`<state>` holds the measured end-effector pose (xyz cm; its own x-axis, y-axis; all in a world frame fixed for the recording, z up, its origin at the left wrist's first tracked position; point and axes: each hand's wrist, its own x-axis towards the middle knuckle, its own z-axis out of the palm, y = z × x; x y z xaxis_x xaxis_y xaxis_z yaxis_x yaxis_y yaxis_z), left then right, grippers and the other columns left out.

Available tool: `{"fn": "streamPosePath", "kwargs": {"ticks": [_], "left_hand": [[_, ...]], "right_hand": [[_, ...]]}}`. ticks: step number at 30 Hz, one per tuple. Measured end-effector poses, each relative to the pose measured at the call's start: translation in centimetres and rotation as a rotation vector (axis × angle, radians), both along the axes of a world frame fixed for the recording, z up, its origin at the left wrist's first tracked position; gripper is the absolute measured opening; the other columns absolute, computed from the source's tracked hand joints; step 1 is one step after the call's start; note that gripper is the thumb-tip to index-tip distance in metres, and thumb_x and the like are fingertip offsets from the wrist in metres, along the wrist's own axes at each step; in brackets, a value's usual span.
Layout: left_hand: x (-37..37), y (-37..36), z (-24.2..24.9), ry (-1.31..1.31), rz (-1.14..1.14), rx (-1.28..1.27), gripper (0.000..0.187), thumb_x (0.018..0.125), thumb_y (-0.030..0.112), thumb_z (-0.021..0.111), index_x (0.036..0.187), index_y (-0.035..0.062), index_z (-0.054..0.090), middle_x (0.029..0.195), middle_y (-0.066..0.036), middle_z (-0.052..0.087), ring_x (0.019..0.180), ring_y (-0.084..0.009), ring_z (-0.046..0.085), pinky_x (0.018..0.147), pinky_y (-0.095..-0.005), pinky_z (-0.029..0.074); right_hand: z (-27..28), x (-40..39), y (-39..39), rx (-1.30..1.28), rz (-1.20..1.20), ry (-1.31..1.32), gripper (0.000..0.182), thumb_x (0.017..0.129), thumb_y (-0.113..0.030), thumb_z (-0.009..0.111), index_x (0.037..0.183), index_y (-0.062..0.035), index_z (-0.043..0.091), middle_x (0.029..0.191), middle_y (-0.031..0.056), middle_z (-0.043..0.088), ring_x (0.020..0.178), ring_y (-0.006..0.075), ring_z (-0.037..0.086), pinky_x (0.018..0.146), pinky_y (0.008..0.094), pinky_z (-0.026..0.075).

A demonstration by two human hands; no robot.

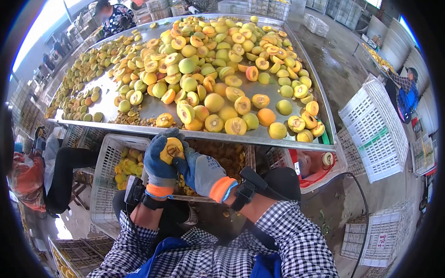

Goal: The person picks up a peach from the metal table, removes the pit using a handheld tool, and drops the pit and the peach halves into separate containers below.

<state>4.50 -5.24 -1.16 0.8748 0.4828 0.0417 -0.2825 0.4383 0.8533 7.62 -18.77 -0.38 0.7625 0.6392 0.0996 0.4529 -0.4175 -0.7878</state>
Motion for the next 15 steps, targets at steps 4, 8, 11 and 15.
{"fn": "streamPosePath", "kwargs": {"ticks": [4,8,11,15], "left_hand": [[0.0,0.4,0.3,-0.013,-0.046,0.030,0.036,0.096,0.021,0.048,0.113,-0.0054,0.065,0.100,-0.016,0.070,0.086,-0.0243,0.068,0.081,-0.0336,0.056],[1.1,3.4,-0.9,-0.234,0.091,1.351,0.021,0.094,0.015,0.058,0.105,0.0019,0.071,0.095,-0.005,0.072,0.083,-0.0188,0.068,0.072,-0.0308,0.055],[0.2,2.0,1.4,0.402,-0.226,0.449,0.032,0.092,0.026,0.072,0.114,0.0024,0.072,0.095,-0.001,0.072,0.078,-0.0062,0.058,0.062,-0.0249,0.048],[0.1,2.2,2.0,0.319,-0.054,0.239,0.040,0.089,0.024,0.076,0.114,-0.0064,0.068,0.097,-0.003,0.070,0.087,-0.0099,0.063,0.077,-0.0252,0.052]], "right_hand": [[-0.1,0.1,0.1,0.009,0.020,0.123,0.049,0.100,-0.046,0.050,0.122,-0.0034,0.059,0.090,0.0278,0.067,0.088,0.0487,0.063,0.073,0.0535,0.051],[-0.9,0.1,-0.1,0.116,0.042,0.177,0.046,0.099,-0.048,0.050,0.115,-0.0063,0.062,0.094,0.0270,0.067,0.093,0.0488,0.062,0.075,0.0527,0.051],[-1.3,-0.3,-0.8,0.073,0.006,0.057,0.036,0.099,-0.037,0.053,0.106,-0.0031,0.064,0.087,0.0282,0.066,0.089,0.0493,0.063,0.071,0.0530,0.050],[-0.1,0.5,0.4,-0.062,0.005,0.091,0.039,0.102,-0.040,0.049,0.106,-0.0056,0.068,0.086,0.0190,0.072,0.085,0.0404,0.070,0.071,0.0481,0.056]]}}
